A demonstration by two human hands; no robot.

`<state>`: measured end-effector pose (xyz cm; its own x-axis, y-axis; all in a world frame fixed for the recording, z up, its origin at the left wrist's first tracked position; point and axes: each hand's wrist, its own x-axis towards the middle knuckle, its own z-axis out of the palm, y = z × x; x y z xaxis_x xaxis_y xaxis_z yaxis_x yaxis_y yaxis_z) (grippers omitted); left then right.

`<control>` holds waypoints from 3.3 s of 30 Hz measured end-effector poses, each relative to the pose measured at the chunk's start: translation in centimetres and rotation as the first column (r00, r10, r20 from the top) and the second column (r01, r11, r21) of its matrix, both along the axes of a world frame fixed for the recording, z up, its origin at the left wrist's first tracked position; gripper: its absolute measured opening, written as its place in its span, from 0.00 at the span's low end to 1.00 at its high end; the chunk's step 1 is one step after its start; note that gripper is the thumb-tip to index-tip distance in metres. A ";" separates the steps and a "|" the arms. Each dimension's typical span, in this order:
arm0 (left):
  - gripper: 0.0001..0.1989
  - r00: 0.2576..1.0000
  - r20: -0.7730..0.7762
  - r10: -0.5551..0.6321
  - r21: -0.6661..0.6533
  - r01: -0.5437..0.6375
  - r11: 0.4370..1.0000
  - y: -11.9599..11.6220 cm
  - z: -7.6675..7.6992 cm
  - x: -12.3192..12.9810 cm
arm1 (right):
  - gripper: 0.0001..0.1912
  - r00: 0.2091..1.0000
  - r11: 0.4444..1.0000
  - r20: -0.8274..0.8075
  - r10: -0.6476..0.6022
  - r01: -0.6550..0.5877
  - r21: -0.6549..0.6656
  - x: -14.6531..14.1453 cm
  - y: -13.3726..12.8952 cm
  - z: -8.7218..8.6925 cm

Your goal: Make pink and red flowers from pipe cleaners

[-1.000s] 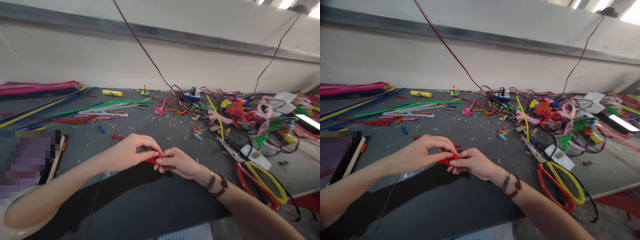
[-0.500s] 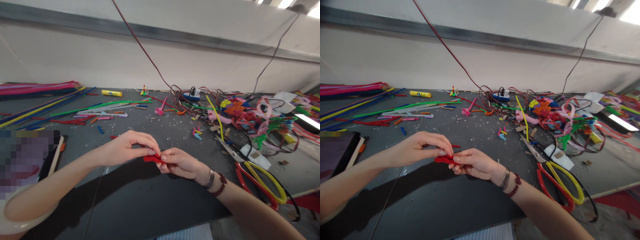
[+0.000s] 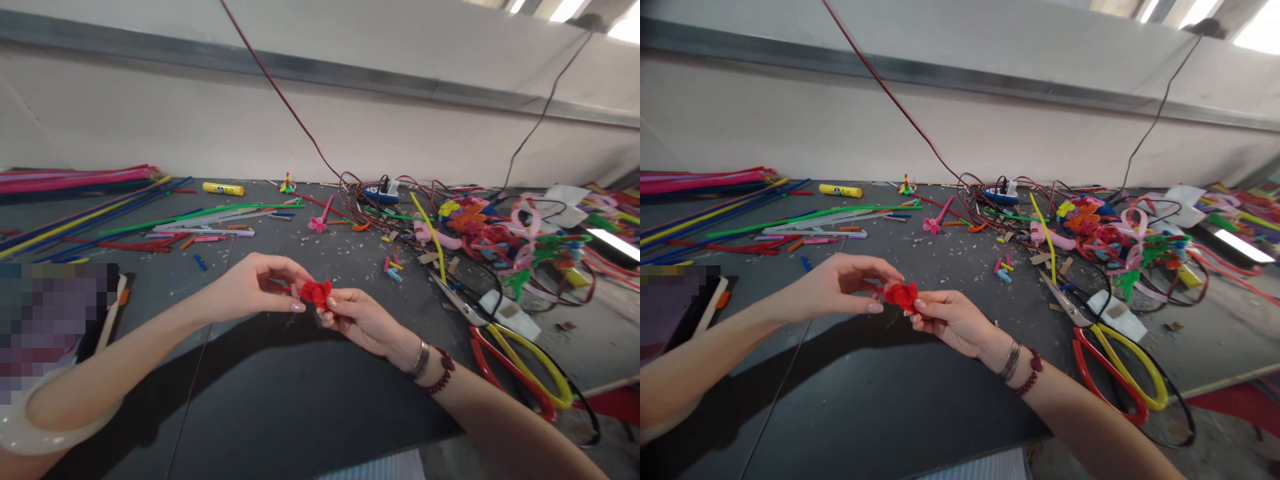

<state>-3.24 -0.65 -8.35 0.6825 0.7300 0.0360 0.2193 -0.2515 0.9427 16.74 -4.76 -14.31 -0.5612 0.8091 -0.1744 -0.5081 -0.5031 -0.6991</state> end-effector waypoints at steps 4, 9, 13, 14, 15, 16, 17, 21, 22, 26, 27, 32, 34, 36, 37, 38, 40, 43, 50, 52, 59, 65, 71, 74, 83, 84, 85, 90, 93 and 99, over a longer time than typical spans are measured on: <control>0.10 0.994 0.009 0.110 -0.019 -0.110 0.994 -0.7 -0.4 0.8 | 0.09 0.996 0.996 0.030 -0.084 0.083 0.034 -0.2 0.0 0.3; 0.08 0.973 0.051 0.224 0.027 -0.225 0.974 -1.6 -0.2 1.3 | 0.05 0.988 0.986 0.034 -0.154 0.151 0.077 -0.2 0.0 0.1; 0.07 0.960 0.039 0.277 0.063 -0.279 0.958 -2.1 -0.1 1.5 | 0.03 0.978 0.976 0.064 -0.198 0.191 0.109 -0.2 -0.1 0.0; 0.07 0.957 0.030 0.290 0.077 -0.291 0.954 -2.2 -0.1 1.6 | 0.03 0.975 0.973 0.073 -0.210 0.201 0.115 -0.2 -0.1 0.1; 0.08 0.953 0.021 0.302 0.096 -0.303 0.948 -2.4 -0.1 1.7 | 0.03 0.972 0.970 0.084 -0.221 0.211 0.121 -0.2 -0.1 0.1; 0.08 0.948 0.016 0.316 0.126 -0.316 0.940 -2.6 -0.1 1.7 | 0.03 0.968 0.967 0.097 -0.232 0.219 0.128 -0.2 -0.1 0.1; 0.09 0.944 0.015 0.331 0.164 -0.329 0.930 -2.8 -0.1 1.8 | 0.02 0.964 0.964 0.111 -0.242 0.226 0.138 -0.2 -0.1 0.1; 0.11 0.930 0.039 0.365 0.321 -0.357 0.877 -3.4 -0.3 1.8 | 0.02 0.944 0.944 0.168 -0.284 0.245 0.219 -0.4 -0.3 0.4; 0.11 0.929 0.040 0.367 0.349 -0.357 0.867 -3.5 -0.3 1.8 | 0.03 0.932 0.933 0.195 -0.304 0.251 0.258 -0.5 -0.3 0.6; 0.09 0.928 0.024 0.372 0.396 -0.350 0.849 -3.5 -0.3 1.9 | 0.06 0.834 0.844 0.342 -0.433 0.242 0.479 -0.6 -0.8 1.2; 0.09 0.928 0.018 0.373 0.396 -0.349 0.849 -3.5 -0.3 1.9 | 0.07 0.806 0.816 0.370 -0.463 0.225 0.532 -0.6 -1.0 1.3; 0.10 0.920 0.018 0.392 0.418 -0.363 0.833 -3.7 -0.4 1.9 | 0.11 0.704 0.673 0.434 -0.562 0.085 0.734 -0.4 -1.3 1.1; 0.10 0.920 0.020 0.392 0.437 -0.360 0.824 -3.7 -0.5 2.0 | 0.12 0.663 0.628 0.459 -0.592 0.022 0.778 -0.3 -1.4 1.0; 0.10 0.923 0.018 0.385 0.470 -0.348 0.811 -3.8 -0.6 1.9 | 0.12 0.624 0.592 0.477 -0.620 -0.027 0.805 -0.2 -1.4 0.9; 0.10 0.925 0.019 0.381 0.493 -0.340 0.801 -3.8 -0.7 1.9 | 0.12 0.607 0.578 0.482 -0.632 -0.046 0.815 -0.2 -1.4 0.9; 0.10 0.927 0.021 0.374 0.519 -0.330 0.788 -3.9 -0.7 1.9 | 0.11 0.591 0.566 0.489 -0.642 -0.066 0.822 -0.2 -1.4 0.9; 0.09 0.930 0.033 0.366 0.568 -0.319 0.759 -3.9 -0.9 1.9 | 0.11 0.550 0.548 0.511 -0.661 -0.112 0.829 -0.2 -1.5 0.9; 0.08 0.933 0.047 0.356 0.626 -0.305 0.718 -3.9 -1.1 2.0 | 0.13 0.480 0.520 0.543 -0.689 -0.195 0.832 -0.2 -1.6 0.6; 0.08 0.934 0.088 0.347 0.724 -0.299 0.622 -4.0 -1.4 2.4 | 0.13 0.464 0.457 0.534 -0.707 -0.275 0.846 -0.1 -1.7 0.3; 0.08 0.934 0.094 0.344 0.732 -0.299 0.612 -4.1 -1.4 2.4 | 0.13 0.468 0.449 0.531 -0.706 -0.283 0.847 -0.1 -1.7 0.3; 0.06 0.943 0.078 0.323 0.740 -0.272 0.615 -4.0 -1.5 2.1 | 0.13 0.510 0.505 0.564 -0.649 -0.265 0.821 -0.2 -1.7 0.7; 0.07 0.952 0.059 0.301 0.775 -0.234 0.587 -3.9 -1.6 1.9 | 0.13 0.589 0.547 0.557 -0.585 -0.220 0.807 -0.3 -1.6 1.0; 0.07 0.960 0.061 0.273 0.789 -0.214 0.576 -3.9 -1.7 1.8 | 0.13 0.590 0.524 0.558 -0.583 -0.252 0.813 -0.2 -1.6 0.8; 0.07 0.961 0.059 0.271 0.771 -0.216 0.599 -3.9 -1.8 1.8 | 0.12 0.566 0.516 0.558 -0.607 -0.252 0.818 -0.2 -1.5 0.7; 0.07 0.961 0.048 0.273 0.727 -0.221 0.650 -3.5 -1.4 1.7 | 0.13 0.677 0.637 0.531 -0.510 -0.118 0.762 -0.2 -1.4 1.1; 0.07 0.963 0.037 0.268 0.731 -0.209 0.650 -3.4 -1.3 1.6 | 0.13 0.690 0.656 0.533 -0.490 -0.111 0.747 -0.2 -1.4 1.2; 0.07 0.964 0.026 0.264 0.738 -0.196 0.646 -3.4 -1.3 1.6 | 0.13 0.701 0.671 0.534 -0.473 -0.107 0.734 -0.1 -1.3 1.2; 0.09 0.969 -0.013 0.246 0.791 -0.141 0.596 -3.3 -1.4 1.4 | 0.13 0.709 0.696 0.550 -0.442 -0.116 0.708 -0.1 -1.2 1.3; 0.10 0.979 0.010 0.205 0.781 -0.136 0.609 -3.3 -1.4 1.5 | 0.13 0.709 0.698 0.551 -0.440 -0.117 0.706 -0.2 -1.2 1.2; 0.09 0.978 0.017 0.207 0.745 -0.151 0.650 -3.3 -1.0 1.7 | 0.10 0.737 0.737 0.544 -0.401 -0.093 0.669 -0.1 -1.2 1.1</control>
<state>-1.51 -3.91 -9.39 0.5629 0.5894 0.5795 0.3871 -0.8074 0.4453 16.61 -5.96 -13.21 -0.3719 0.9164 0.1480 0.1410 0.2134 -0.9667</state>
